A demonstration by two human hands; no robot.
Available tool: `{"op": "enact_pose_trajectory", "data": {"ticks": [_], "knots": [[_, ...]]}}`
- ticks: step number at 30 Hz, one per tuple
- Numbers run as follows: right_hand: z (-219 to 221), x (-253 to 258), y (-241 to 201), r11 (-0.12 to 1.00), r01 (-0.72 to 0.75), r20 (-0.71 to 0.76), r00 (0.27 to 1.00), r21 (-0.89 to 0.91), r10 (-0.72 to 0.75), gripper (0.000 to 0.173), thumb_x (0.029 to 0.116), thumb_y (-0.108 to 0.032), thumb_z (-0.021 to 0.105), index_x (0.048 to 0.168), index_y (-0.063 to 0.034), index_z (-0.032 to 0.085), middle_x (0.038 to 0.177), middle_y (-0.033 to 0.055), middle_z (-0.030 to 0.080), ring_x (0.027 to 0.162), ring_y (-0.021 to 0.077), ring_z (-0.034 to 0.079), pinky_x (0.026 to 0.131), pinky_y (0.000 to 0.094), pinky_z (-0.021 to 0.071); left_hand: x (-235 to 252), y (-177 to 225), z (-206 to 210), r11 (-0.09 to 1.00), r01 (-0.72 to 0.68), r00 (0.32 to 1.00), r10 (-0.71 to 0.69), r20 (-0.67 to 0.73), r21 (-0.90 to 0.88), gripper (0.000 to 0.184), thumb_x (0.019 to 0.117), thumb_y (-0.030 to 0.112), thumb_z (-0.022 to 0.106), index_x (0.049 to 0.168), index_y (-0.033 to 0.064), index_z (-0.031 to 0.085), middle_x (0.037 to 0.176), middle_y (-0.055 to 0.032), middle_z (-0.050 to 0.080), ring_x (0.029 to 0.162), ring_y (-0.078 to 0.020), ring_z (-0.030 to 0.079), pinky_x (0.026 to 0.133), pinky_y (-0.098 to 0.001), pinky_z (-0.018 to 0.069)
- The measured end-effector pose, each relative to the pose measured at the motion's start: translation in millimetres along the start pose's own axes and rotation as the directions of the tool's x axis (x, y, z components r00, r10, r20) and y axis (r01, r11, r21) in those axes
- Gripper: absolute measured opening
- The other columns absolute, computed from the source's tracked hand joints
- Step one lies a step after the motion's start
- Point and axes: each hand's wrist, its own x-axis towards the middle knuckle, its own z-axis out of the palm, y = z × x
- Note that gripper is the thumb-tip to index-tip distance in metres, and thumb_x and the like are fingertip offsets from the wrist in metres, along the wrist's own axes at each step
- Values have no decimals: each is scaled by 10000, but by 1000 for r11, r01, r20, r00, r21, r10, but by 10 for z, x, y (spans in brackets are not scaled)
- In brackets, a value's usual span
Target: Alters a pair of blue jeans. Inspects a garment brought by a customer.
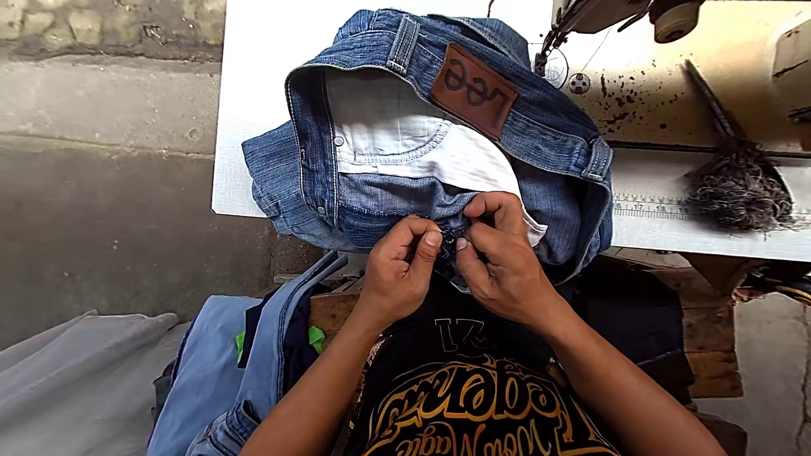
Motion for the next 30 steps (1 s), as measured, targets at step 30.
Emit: {"op": "enact_pose_trajectory", "data": {"ticks": [30], "knots": [[406, -95, -16, 1000, -11, -362, 932, 18, 16, 248, 893, -39, 589, 656, -55, 520, 1081, 118, 521, 1033, 121, 538, 815, 169, 490, 165, 325, 39, 925, 293, 956, -279, -90, 242, 126, 1032, 186, 603, 989, 111, 694, 769, 48, 650, 629, -20, 603, 585, -202, 527]]}}
